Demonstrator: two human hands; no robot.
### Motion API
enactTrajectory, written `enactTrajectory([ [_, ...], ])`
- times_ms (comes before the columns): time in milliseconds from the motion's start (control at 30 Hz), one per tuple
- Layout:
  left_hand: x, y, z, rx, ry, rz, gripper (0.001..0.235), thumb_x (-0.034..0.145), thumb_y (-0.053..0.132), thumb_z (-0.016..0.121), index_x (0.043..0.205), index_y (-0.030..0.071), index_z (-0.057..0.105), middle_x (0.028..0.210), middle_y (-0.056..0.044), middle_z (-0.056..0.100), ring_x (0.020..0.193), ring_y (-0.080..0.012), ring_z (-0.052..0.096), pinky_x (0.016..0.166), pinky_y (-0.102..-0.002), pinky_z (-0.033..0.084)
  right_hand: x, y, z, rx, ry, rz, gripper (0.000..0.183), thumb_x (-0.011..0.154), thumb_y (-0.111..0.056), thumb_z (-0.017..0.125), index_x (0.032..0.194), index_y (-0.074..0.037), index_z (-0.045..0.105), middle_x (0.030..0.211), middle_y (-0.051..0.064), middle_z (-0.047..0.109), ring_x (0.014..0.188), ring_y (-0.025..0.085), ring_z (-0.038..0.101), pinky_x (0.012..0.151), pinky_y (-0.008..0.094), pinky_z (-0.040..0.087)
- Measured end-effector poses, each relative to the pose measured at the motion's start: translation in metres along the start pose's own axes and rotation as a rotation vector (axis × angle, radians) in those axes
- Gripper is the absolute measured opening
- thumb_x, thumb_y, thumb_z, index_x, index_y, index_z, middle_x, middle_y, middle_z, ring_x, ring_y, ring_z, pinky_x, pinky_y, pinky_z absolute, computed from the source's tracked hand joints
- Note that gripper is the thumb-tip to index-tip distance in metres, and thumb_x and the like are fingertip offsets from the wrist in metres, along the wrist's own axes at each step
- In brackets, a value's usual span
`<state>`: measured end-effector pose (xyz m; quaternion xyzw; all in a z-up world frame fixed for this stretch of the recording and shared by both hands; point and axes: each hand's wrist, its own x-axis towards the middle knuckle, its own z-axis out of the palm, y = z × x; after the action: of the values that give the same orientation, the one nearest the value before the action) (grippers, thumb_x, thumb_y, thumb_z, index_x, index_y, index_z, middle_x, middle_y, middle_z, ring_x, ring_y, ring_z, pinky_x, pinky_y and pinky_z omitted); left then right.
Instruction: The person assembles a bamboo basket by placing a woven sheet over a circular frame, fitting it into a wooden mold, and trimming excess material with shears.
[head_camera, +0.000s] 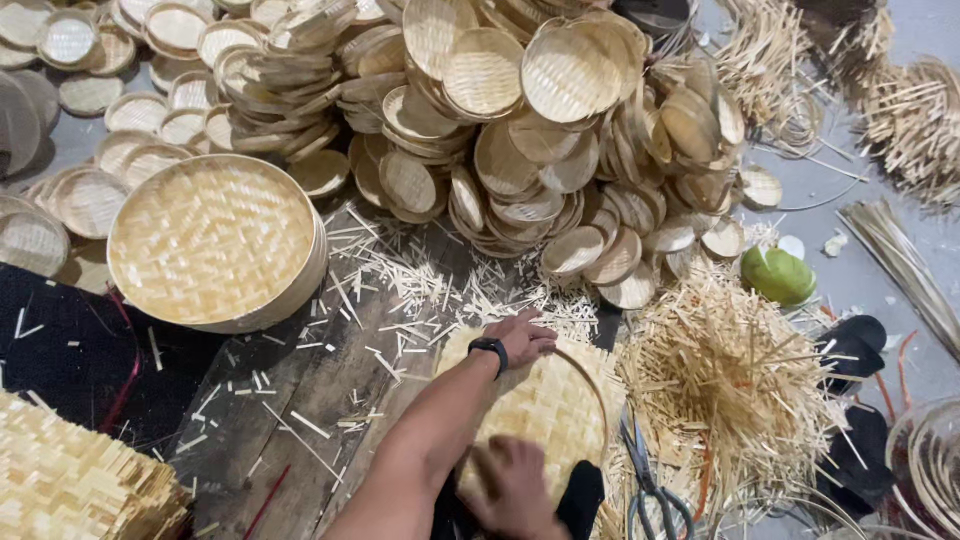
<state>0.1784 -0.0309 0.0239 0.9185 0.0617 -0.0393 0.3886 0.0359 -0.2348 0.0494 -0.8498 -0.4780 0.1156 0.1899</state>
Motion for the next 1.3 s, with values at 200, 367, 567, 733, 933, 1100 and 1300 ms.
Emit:
enactTrajectory([
  [200,0.003,-0.004,0.005,0.217,-0.103,0.113,0.038,0.1,0.048,0.044,0.122,0.033,0.07,0.135,-0.007,0.061,0.121,-0.0317,0.059,0.096,-0.051,0.05,0.106,0.098,-0.096,-0.24,0.141,0.41,0.043,0.102,-0.041,0.055,0.12,-0.003,0.058,0.118,0.023,0.062,0.105,0.035,0.062,0.096,0.046,0.047],
  [367,0.021,-0.003,0.006,0.107,-0.159,-0.065,0.055,0.106,0.064,0.043,0.108,0.017,0.073,0.11,-0.015,0.075,0.105,-0.0345,0.07,0.096,-0.05,0.053,0.119,0.138,-0.081,0.202,-0.002,0.676,0.059,0.104,-0.051,0.035,0.111,-0.005,0.071,0.097,0.029,0.073,0.09,0.04,0.069,0.089,0.05,0.051],
  [567,0.036,-0.004,0.006,-0.093,-0.19,-0.194,0.054,0.09,0.067,0.052,0.112,0.024,0.076,0.114,-0.008,0.075,0.105,-0.0312,0.069,0.094,-0.048,0.052,0.113,0.176,-0.06,0.124,0.193,0.594,0.064,0.103,-0.049,0.038,0.089,0.002,0.072,0.094,0.03,0.072,0.089,0.042,0.066,0.086,0.051,0.052],
  [733,0.022,0.005,-0.01,-0.138,-0.239,-0.273,0.053,0.089,0.068,0.05,0.108,0.028,0.079,0.108,-0.006,0.077,0.097,-0.0291,0.072,0.09,-0.046,0.054,0.063,0.184,-0.033,0.272,0.208,1.028,0.071,0.107,-0.056,0.033,0.102,0.005,0.069,0.104,0.029,0.069,0.092,0.038,0.069,0.087,0.049,0.051],
  [933,0.027,-0.019,0.009,-0.241,-0.062,-0.213,0.049,0.09,0.057,0.053,0.098,0.016,0.08,0.099,-0.01,0.078,0.09,-0.03,0.072,0.086,-0.047,0.056,0.06,0.226,-0.004,0.548,0.218,1.048,0.076,0.102,-0.057,0.04,0.107,0.013,0.07,0.104,0.035,0.074,0.098,0.046,0.069,0.091,0.051,0.049],
  [1100,-0.015,-0.064,0.043,0.245,0.592,0.171,0.051,0.109,0.043,0.042,0.076,0.016,0.069,0.101,-0.016,0.073,0.094,-0.0326,0.067,0.086,-0.05,0.052,0.059,0.227,0.003,0.543,0.288,1.047,0.074,0.099,-0.056,0.043,0.108,0.012,0.071,0.106,0.034,0.071,0.103,0.046,0.067,0.094,0.051,0.047],
  [1300,-0.014,-0.096,0.035,-0.173,0.181,-0.301,0.066,0.095,0.064,0.051,0.076,0.004,0.071,0.075,-0.02,0.068,0.073,-0.0375,0.065,0.07,-0.052,0.051,0.06,0.218,-0.005,0.435,0.258,1.024,0.075,0.1,-0.055,0.042,0.107,0.013,0.071,0.111,0.038,0.068,0.111,0.051,0.062,0.099,0.052,0.044],
])
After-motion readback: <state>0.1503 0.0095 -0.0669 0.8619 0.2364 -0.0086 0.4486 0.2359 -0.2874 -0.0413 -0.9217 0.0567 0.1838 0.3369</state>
